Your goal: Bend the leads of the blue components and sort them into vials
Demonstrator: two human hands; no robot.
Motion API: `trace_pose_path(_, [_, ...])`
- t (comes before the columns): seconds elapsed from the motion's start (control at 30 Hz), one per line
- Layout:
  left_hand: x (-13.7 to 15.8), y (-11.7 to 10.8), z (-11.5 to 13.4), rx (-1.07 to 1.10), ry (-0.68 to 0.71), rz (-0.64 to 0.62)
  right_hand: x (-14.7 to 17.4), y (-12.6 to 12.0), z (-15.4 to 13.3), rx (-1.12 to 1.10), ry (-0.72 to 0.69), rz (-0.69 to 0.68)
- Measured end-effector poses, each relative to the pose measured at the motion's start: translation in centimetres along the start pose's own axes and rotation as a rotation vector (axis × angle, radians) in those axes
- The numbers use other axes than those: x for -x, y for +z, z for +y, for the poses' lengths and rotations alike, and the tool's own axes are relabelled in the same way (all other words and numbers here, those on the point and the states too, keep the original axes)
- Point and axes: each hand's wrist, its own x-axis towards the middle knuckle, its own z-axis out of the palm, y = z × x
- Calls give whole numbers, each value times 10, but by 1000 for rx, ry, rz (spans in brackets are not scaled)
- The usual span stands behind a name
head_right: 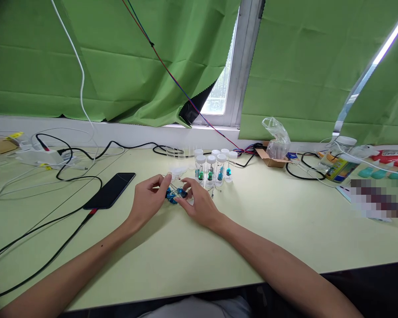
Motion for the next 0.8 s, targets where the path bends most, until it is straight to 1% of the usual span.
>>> trace_pose_path(0.17, [-3, -1, -3, 40, -80, -64, -1, 1, 3, 54, -53, 37])
trace_pose_path(0.4, [-5, -1, -4, 96, -177, -151, -1, -1, 3, 77, -67, 20])
trace_pose_path(0.53, [-6, -2, -6, 151, -202, -217, -1, -1, 3, 79, -70, 16])
trace_pose_path(0.7, [-10, -4, -13, 204, -197, -288, -1, -1, 4, 84, -62, 11])
trace_pose_path(0.8, [-12, -7, -12, 258, -227, -362, -1, -1, 4, 84, -69, 6])
